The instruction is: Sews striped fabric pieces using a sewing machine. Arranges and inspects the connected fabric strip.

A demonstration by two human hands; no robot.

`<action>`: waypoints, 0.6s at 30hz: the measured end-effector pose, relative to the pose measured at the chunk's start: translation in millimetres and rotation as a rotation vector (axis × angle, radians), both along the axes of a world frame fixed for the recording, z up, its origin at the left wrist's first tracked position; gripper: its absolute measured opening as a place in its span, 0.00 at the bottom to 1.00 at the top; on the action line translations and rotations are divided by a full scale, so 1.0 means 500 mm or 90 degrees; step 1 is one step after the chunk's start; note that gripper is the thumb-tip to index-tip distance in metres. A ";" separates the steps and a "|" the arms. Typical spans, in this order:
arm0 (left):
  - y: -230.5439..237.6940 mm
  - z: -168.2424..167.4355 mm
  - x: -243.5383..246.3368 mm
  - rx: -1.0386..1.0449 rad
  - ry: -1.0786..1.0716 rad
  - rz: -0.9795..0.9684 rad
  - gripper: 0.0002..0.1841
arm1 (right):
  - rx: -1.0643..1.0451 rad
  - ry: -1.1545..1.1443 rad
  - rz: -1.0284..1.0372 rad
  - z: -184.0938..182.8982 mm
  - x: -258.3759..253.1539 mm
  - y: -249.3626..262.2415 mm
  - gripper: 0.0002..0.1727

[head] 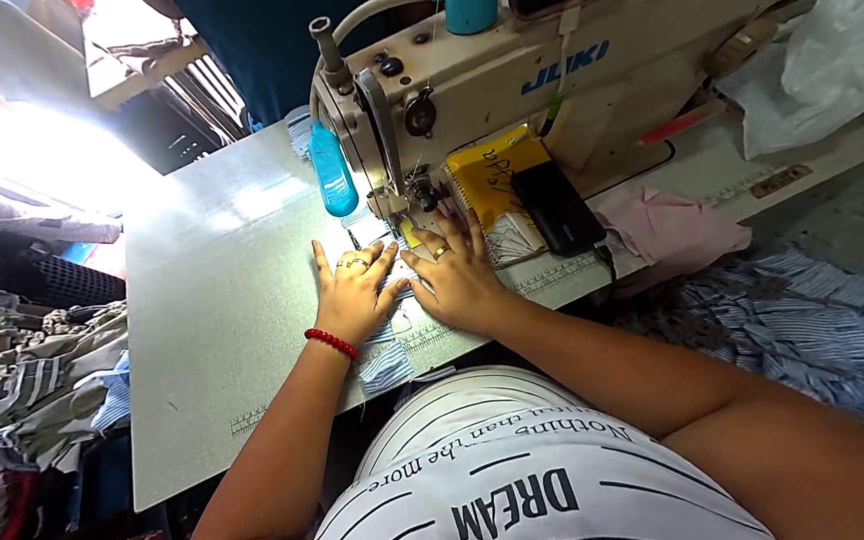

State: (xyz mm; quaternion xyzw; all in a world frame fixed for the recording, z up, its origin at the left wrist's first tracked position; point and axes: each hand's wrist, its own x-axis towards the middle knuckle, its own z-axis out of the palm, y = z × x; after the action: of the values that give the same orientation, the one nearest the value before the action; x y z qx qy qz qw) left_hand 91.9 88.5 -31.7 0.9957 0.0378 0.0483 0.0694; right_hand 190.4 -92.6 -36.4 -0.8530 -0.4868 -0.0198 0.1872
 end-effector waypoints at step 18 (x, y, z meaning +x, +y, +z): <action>0.050 0.006 0.049 0.011 0.015 -0.004 0.34 | -0.003 0.002 -0.025 0.000 0.000 0.001 0.29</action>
State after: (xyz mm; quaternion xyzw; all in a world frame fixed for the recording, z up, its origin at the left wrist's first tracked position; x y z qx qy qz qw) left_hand 116.6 113.7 -28.5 0.9969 0.0351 0.0363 0.0606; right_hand 190.4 -92.1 -36.5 -0.8628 -0.4697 -0.0209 0.1860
